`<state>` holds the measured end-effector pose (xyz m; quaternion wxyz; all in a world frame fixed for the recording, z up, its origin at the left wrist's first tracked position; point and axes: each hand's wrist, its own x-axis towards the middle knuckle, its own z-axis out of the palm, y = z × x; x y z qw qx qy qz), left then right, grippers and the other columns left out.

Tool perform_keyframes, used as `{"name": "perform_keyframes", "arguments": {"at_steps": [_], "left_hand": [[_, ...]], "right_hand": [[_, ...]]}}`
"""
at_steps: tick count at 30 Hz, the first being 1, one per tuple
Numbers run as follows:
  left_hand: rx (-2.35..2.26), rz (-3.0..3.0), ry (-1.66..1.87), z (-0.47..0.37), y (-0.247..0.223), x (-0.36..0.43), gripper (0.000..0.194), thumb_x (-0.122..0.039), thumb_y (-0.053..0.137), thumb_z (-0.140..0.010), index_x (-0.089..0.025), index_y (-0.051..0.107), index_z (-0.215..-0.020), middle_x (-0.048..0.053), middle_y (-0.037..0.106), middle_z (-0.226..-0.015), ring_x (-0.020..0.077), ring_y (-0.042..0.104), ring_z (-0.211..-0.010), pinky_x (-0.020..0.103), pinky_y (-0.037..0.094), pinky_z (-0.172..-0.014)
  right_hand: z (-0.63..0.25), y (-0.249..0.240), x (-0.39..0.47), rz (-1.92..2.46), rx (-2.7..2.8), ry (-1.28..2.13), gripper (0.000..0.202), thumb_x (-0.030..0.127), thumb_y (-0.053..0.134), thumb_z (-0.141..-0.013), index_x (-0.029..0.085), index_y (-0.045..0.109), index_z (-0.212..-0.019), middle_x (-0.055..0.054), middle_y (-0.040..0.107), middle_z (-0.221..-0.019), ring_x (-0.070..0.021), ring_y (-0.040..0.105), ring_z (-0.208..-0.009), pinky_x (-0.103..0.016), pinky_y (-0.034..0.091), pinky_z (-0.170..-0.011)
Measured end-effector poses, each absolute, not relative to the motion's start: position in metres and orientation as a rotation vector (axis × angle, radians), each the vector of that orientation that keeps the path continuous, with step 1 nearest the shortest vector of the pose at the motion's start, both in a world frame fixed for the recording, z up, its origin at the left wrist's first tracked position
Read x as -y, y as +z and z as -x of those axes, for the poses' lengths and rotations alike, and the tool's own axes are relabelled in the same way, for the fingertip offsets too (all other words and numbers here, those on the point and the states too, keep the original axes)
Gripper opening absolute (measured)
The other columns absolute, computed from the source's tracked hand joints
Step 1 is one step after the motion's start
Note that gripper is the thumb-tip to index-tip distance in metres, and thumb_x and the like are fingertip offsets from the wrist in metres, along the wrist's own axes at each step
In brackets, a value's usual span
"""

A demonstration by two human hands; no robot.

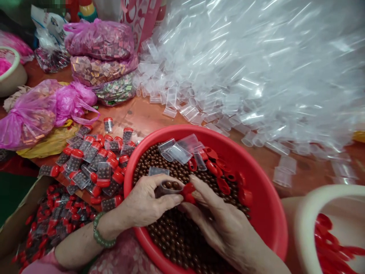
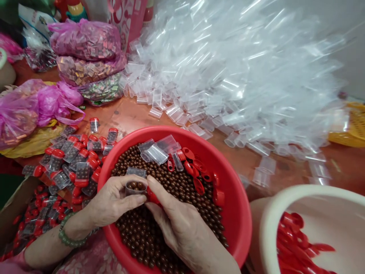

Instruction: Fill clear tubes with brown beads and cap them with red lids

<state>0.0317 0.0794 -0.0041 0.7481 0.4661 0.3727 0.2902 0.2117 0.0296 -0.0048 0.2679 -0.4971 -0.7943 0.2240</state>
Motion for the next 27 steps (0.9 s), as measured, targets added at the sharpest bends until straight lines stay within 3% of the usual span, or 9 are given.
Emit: {"name": "perform_keyframes", "arguments": {"at_steps": [3, 11, 16, 22, 27], "left_hand": [[-0.834, -1.011, 0.624, -0.032, -0.004, -0.079, 0.018, -0.023, 0.063, -0.08, -0.013, 0.068, -0.094, 0.005, 0.067, -0.089, 0.016, 0.061, -0.085, 0.029, 0.047, -0.082], [-0.845, -0.989, 0.637, -0.029, -0.002, -0.081, 0.02, -0.02, 0.064, -0.078, -0.013, 0.066, -0.096, 0.005, 0.063, -0.093, 0.0146, 0.06, -0.083, 0.028, 0.048, -0.079], [-0.863, -1.034, 0.65, -0.03, -0.003, -0.081, 0.018, -0.02, 0.065, -0.077, -0.013, 0.064, -0.094, 0.005, 0.061, -0.094, 0.0158, 0.059, -0.086, 0.03, 0.048, -0.082], [-0.873, -1.083, 0.661, -0.031, -0.006, -0.08, 0.014, -0.018, 0.066, -0.077, -0.014, 0.063, -0.09, 0.004, 0.06, -0.093, 0.0158, 0.057, -0.09, 0.03, 0.045, -0.084], [-0.868, -1.049, 0.557, -0.032, -0.005, -0.079, 0.011, -0.015, 0.066, -0.078, -0.013, 0.065, -0.089, 0.002, 0.062, -0.088, 0.0136, 0.058, -0.083, 0.026, 0.044, -0.079]], "right_hand": [[-0.21, -0.004, -0.031, 1.333, 2.119, 0.624, 0.059, 0.012, 0.049, -0.093, 0.031, 0.03, -0.146, -0.007, 0.068, -0.124, -0.0185, 0.071, -0.101, -0.027, 0.06, -0.083], [-0.207, -0.004, -0.031, 1.424, 1.789, 0.727, 0.019, 0.02, 0.058, -0.09, 0.026, 0.06, -0.108, -0.002, 0.075, -0.093, -0.0148, 0.073, -0.072, -0.023, 0.061, -0.067], [-0.203, -0.001, -0.03, 1.349, 1.693, 0.896, 0.015, 0.02, 0.066, -0.084, 0.024, 0.066, -0.098, -0.004, 0.075, -0.097, -0.0176, 0.074, -0.081, -0.024, 0.061, -0.071], [-0.208, 0.0, -0.03, 1.449, 1.668, 0.895, 0.018, 0.021, 0.066, -0.082, 0.024, 0.068, -0.1, -0.004, 0.076, -0.095, -0.0185, 0.074, -0.082, -0.027, 0.062, -0.075], [-0.218, 0.013, -0.042, 1.536, 1.198, 0.942, 0.017, 0.032, 0.071, -0.08, 0.027, 0.069, -0.096, -0.004, 0.075, -0.083, -0.0184, 0.07, -0.06, -0.029, 0.061, -0.055]]}}
